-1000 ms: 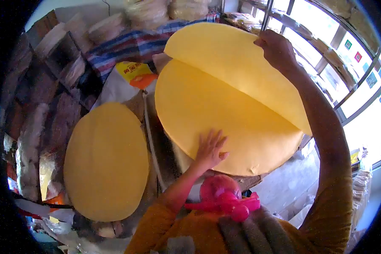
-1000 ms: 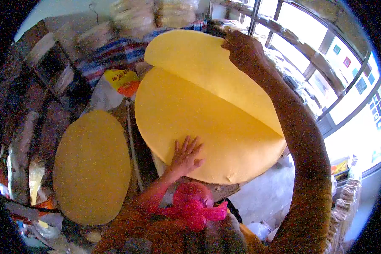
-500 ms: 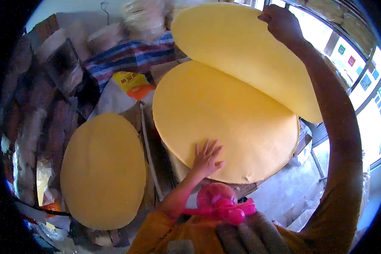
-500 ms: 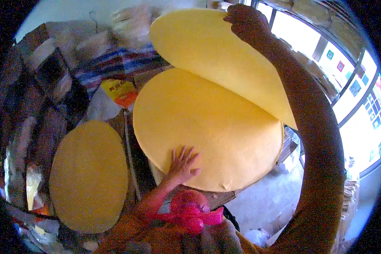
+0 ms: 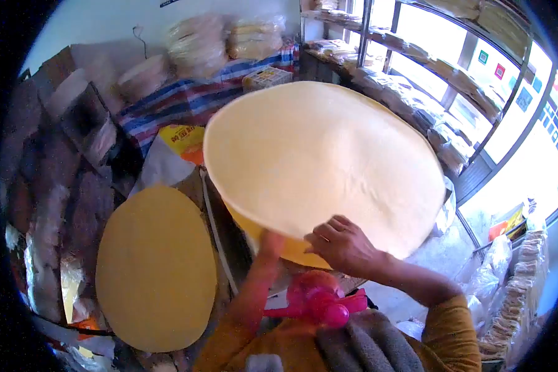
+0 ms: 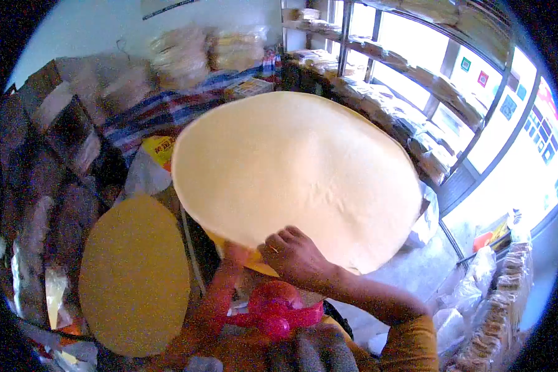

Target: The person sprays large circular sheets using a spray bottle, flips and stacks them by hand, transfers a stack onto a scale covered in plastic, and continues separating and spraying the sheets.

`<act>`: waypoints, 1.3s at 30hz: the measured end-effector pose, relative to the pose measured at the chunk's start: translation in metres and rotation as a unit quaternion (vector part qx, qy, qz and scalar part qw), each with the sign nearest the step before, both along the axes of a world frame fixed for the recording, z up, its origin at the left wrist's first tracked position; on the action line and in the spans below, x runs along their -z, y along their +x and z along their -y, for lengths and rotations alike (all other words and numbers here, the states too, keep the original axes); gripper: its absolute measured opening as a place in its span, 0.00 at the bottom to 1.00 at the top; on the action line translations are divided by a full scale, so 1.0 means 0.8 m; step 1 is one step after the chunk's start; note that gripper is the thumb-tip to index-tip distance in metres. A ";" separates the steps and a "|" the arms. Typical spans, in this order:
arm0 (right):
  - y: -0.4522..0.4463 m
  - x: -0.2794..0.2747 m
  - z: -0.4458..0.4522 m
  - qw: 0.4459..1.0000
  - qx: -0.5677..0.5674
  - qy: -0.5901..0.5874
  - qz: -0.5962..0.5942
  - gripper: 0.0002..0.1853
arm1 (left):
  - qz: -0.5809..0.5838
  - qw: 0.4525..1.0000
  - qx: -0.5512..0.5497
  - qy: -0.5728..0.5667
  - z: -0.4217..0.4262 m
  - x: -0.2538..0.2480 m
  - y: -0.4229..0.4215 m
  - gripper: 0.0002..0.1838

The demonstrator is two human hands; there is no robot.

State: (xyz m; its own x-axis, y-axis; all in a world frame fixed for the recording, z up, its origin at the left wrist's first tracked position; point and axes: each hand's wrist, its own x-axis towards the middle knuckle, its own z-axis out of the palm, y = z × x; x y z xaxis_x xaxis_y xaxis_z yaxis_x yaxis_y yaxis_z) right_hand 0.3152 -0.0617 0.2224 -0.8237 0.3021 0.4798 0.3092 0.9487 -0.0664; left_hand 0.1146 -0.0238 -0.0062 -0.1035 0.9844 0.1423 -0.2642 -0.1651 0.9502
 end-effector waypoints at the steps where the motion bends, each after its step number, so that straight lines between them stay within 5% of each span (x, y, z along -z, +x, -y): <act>1: 0.010 0.011 0.012 0.994 0.015 -0.099 -0.041 0.11 | 0.053 0.998 -0.024 0.028 0.015 -0.028 -0.011 0.27; 2: 0.020 0.021 0.023 0.977 0.028 -0.198 -0.080 0.12 | 0.104 0.992 -0.046 0.059 0.030 -0.057 -0.022 0.27; 4: 0.052 0.048 0.045 0.840 0.018 -0.528 -0.119 0.19 | 0.543 0.839 0.024 0.009 0.044 -0.072 -0.038 0.26; 5: 0.066 0.058 0.055 0.729 0.014 -0.672 -0.131 0.23 | 0.478 0.878 -0.026 -0.018 0.040 -0.075 -0.038 0.25; 8: 0.095 0.053 0.082 0.685 -0.010 -0.716 -0.135 0.35 | 0.296 0.938 -0.151 -0.101 0.010 -0.066 -0.042 0.23; 10: 0.100 0.058 0.093 0.709 -0.016 -0.696 -0.111 0.39 | 0.203 0.946 -0.193 -0.161 -0.022 -0.032 -0.058 0.23; 13: 0.115 0.079 0.122 0.724 0.017 -0.683 -0.093 0.41 | 0.112 0.952 -0.239 -0.153 -0.027 -0.062 -0.063 0.24; 16: 0.113 0.063 0.137 0.705 -0.019 -0.698 -0.123 0.38 | 0.081 0.968 -0.237 -0.023 -0.008 -0.097 -0.106 0.23; 18: 0.121 0.063 0.141 0.684 -0.099 -0.713 -0.117 0.33 | 0.064 0.958 -0.249 -0.130 0.011 -0.084 -0.178 0.26; 20: 0.109 0.033 0.151 0.722 -0.071 -0.684 -0.079 0.36 | 0.041 0.954 -0.279 -0.100 0.053 -0.096 -0.227 0.19; 23: 0.093 0.016 0.155 0.770 -0.053 -0.636 -0.005 0.39 | 0.050 0.961 -0.254 -0.100 0.100 -0.018 -0.369 0.18; 25: 0.084 0.012 0.163 0.726 -0.013 -0.685 -0.063 0.39 | 0.050 0.951 -0.283 -0.117 0.161 0.014 -0.441 0.17; 29: 0.066 0.015 0.175 0.655 0.131 -0.718 -0.194 0.34 | 0.004 0.885 -0.442 -0.148 0.321 -0.056 -0.458 0.17; 34: 0.040 0.023 0.166 0.655 0.248 -0.652 -0.290 0.30 | -0.013 0.760 -0.612 -0.215 0.533 0.039 -0.530 0.17; 36: 0.041 0.020 0.166 0.655 0.279 -0.628 -0.314 0.29 | 0.116 0.710 -0.669 -0.186 0.609 0.108 -0.552 0.18; 39: 0.035 0.014 0.163 0.657 0.312 -0.595 -0.341 0.27 | 0.110 0.689 -0.705 -0.127 0.692 0.201 -0.533 0.19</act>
State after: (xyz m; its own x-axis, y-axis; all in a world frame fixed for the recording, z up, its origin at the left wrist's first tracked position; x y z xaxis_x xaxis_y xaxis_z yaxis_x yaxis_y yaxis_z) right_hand 0.3428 -0.1920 0.2112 -0.0765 0.9749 -0.2089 0.1265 -0.1984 -0.9719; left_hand -0.3118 -0.5776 -0.1672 -0.9738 -0.1276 -0.1883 -0.1539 -0.2401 0.9585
